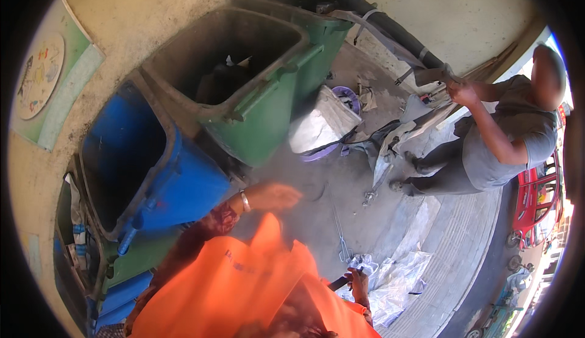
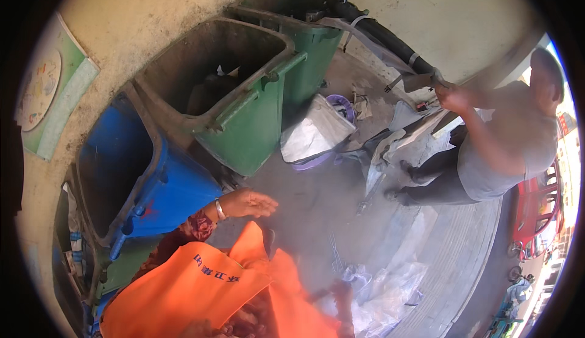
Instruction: The person assembles a large grey delivery bag by hand, attaching straps and buckles to the bag and placing it into a green bin. Another person assists by holding parts of the bag.
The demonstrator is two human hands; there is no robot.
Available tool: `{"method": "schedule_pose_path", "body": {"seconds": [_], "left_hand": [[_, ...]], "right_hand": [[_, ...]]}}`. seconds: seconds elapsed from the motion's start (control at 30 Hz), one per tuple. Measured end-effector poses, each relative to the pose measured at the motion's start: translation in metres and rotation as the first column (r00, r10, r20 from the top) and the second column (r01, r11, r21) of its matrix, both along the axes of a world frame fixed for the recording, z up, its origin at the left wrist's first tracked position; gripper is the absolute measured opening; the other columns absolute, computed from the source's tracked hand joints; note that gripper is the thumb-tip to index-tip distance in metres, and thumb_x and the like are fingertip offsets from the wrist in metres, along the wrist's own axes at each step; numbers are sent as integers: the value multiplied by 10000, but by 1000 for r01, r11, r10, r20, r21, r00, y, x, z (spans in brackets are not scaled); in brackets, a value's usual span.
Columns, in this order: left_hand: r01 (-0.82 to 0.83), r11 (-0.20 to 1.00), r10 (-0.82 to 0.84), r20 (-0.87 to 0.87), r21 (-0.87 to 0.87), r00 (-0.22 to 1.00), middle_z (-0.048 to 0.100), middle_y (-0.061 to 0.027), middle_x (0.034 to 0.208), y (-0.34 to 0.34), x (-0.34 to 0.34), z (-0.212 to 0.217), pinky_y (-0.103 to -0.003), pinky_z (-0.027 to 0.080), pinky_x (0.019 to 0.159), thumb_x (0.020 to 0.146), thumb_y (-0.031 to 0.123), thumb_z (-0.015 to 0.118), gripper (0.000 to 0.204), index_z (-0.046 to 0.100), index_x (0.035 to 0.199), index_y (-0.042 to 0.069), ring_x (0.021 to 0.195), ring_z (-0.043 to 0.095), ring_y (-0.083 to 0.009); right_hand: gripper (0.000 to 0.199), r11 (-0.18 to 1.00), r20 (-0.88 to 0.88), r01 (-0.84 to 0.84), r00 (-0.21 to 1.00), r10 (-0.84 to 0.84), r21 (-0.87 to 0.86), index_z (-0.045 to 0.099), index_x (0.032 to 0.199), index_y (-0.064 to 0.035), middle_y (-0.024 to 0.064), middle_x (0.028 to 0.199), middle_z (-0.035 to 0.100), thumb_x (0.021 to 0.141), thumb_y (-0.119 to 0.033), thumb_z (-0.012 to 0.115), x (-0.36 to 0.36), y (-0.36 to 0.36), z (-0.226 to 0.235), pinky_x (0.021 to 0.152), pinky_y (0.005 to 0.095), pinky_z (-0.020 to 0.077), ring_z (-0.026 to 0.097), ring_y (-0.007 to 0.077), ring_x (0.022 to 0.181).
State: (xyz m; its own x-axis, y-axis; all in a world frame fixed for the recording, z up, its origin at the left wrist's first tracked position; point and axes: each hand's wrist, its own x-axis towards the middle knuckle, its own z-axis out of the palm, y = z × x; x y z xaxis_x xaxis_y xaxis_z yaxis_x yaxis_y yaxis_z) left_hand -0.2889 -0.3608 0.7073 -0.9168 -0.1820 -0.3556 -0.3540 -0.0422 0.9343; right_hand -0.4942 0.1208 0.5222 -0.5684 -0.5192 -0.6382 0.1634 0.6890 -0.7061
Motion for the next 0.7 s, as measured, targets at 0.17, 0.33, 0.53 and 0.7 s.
{"method": "schedule_pose_path", "body": {"seconds": [0.17, 0.33, 0.53, 0.7], "left_hand": [[-55, 998, 55, 69, -5, 996, 709, -74, 1142, -14, -46, -25, -269, 553, 808, 937, 247, 668, 383, 639, 1264, 50, 950, 686, -131], [-8, 993, 17, 71, -118, 997, 725, -72, 1095, -9, -80, -42, -275, 550, 803, 900, 316, 697, 431, 656, 1239, 52, 904, 701, -138], [51, 989, -69, -128, -137, 989, 734, -59, 1063, -17, -89, 11, -270, 533, 838, 899, 319, 688, 421, 661, 1227, 56, 939, 691, -111], [-60, 987, 53, -55, -150, 997, 693, -107, 1158, -135, -42, 119, -293, 545, 869, 981, 203, 621, 354, 606, 1291, 34, 1027, 683, -171]], "right_hand": [[330, 930, 197, 358, 920, -338, -77, 686, 1036, -21, 108, 818, 711, 922, -322, 614, 11, -18, 41, 475, 223, 438, 674, 152, 656], [267, 980, 106, 160, 983, -148, -117, 687, 994, -31, 101, 755, 687, 891, -274, 644, 33, 27, 13, 409, 232, 392, 628, 145, 587], [261, 992, 164, 83, 981, -98, 97, 683, 994, -29, 104, 743, 680, 890, -265, 641, -29, 62, -36, 405, 234, 387, 608, 142, 564], [256, 944, 222, 234, 932, -286, 232, 680, 993, -27, 106, 734, 674, 889, -257, 639, -104, 47, -37, 401, 235, 383, 591, 139, 546]]}}
